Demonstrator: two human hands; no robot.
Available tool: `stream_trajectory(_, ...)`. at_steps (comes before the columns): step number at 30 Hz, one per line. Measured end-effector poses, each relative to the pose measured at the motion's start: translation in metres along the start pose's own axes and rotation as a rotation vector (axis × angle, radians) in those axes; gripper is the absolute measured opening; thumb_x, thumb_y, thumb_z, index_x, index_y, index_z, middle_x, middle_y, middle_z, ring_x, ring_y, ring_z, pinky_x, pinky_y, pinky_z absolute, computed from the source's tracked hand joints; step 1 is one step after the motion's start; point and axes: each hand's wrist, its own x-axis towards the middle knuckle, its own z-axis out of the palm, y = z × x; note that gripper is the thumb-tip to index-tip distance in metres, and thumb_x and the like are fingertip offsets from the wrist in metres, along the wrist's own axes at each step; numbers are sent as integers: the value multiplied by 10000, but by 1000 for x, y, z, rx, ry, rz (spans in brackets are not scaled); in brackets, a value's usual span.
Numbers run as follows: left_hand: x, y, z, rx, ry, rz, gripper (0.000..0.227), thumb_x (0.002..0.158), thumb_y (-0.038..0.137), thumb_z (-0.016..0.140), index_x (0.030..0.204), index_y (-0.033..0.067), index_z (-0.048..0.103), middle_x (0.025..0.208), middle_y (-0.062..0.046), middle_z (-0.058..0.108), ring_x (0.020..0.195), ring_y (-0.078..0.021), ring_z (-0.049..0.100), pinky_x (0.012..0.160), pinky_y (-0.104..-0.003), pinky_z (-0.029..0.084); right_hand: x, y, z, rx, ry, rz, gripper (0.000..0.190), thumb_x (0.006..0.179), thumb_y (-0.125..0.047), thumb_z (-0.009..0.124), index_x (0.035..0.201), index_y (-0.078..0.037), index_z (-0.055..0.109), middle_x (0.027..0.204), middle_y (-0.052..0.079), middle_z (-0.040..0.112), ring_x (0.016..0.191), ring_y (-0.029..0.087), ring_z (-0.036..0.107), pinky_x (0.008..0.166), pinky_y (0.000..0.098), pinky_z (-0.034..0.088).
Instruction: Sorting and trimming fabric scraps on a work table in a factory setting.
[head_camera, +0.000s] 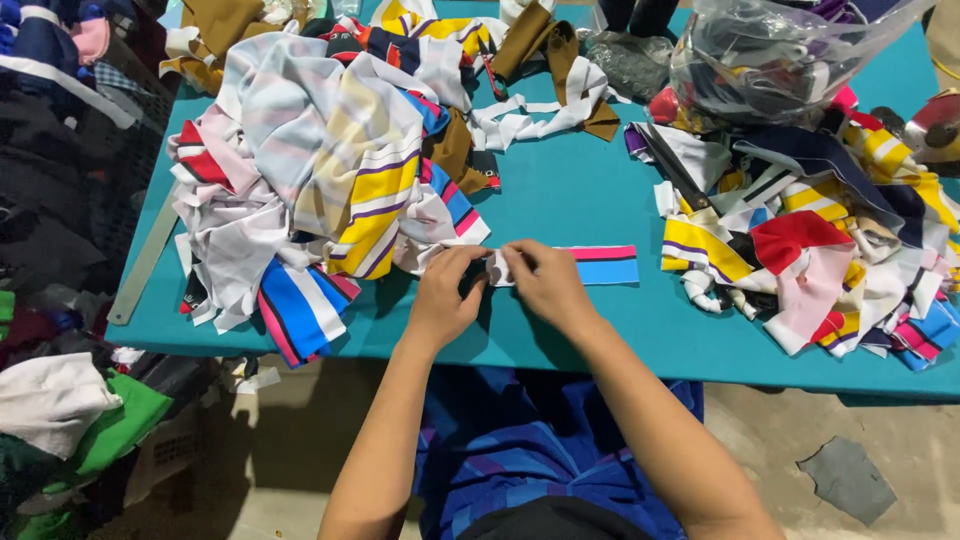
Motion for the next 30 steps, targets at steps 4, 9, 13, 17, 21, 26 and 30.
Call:
stream_trajectory(4, 5, 5, -2, -34, 1, -20, 205, 981, 88, 642, 1161, 137, 727, 1102, -41, 735, 1126, -234, 691, 1059, -413, 485, -17, 26, -35, -29, 223, 23, 190, 992, -266, 664, 1107, -156, 767, 758, 101, 753, 793, 303, 746, 776, 416, 574)
stream_trajectory(9, 5, 6, -2, -53, 41, -24, 174, 1056, 143, 588, 1129, 126, 745, 1095, -67, 725, 1108, -247, 691, 1031, -411, 514, -40, 42, -93, -308, 388, 265, 273, 970, -297, 683, 1141, -95, 748, 943, 192, 770, 957, 450, 712, 867, 532, 545)
stream_trajectory(13, 8, 13, -3, -11, 34, -29, 128, 1023, 137, 638, 1077, 145, 754, 1080, -47, 707, 1082, -234, 687, 1002, -400, 537, -43, 55, -111, -361, 313, 360, 330, 980, -360, 713, 1113, -63, 769, 949, 123, 779, 873, 349, 746, 845, 458, 575)
stream_trajectory(17, 8, 15, -3, 17, 32, -38, 110, 968, 74, 689, 1003, 137, 773, 1063, -52, 704, 1031, -241, 687, 954, -392, 569, -39, 52, -109, -259, 228, 361, 277, 941, -251, 717, 1053, -6, 777, 921, 180, 764, 913, 406, 741, 810, 477, 585)
stream_trajectory(21, 8, 16, -2, 37, 37, -28, 110, 958, 64, 699, 982, 136, 778, 1063, -46, 703, 1030, -233, 687, 947, -383, 571, -35, 73, -108, -267, 254, 346, 219, 927, -226, 716, 1034, -45, 773, 903, 149, 759, 914, 373, 740, 795, 460, 588)
stream_trajectory(26, 4, 13, 15, 155, 1, 146, 139, 919, 76, 712, 1010, 170, 758, 1086, -22, 689, 1105, -257, 647, 979, -420, 530, -42, 71, -129, -213, 280, 343, 269, 977, -236, 735, 1110, -3, 745, 1007, 218, 748, 974, 406, 726, 831, 479, 589)
stream_trajectory(30, 10, 27, 42, 124, -44, 228, 166, 922, 74, 704, 1040, 177, 757, 1106, -17, 698, 1128, -255, 651, 1002, -427, 520, -53, 57, -146, -171, 294, 362, 240, 979, -179, 722, 1109, 22, 743, 949, 218, 753, 866, 358, 744, 807, 441, 587)
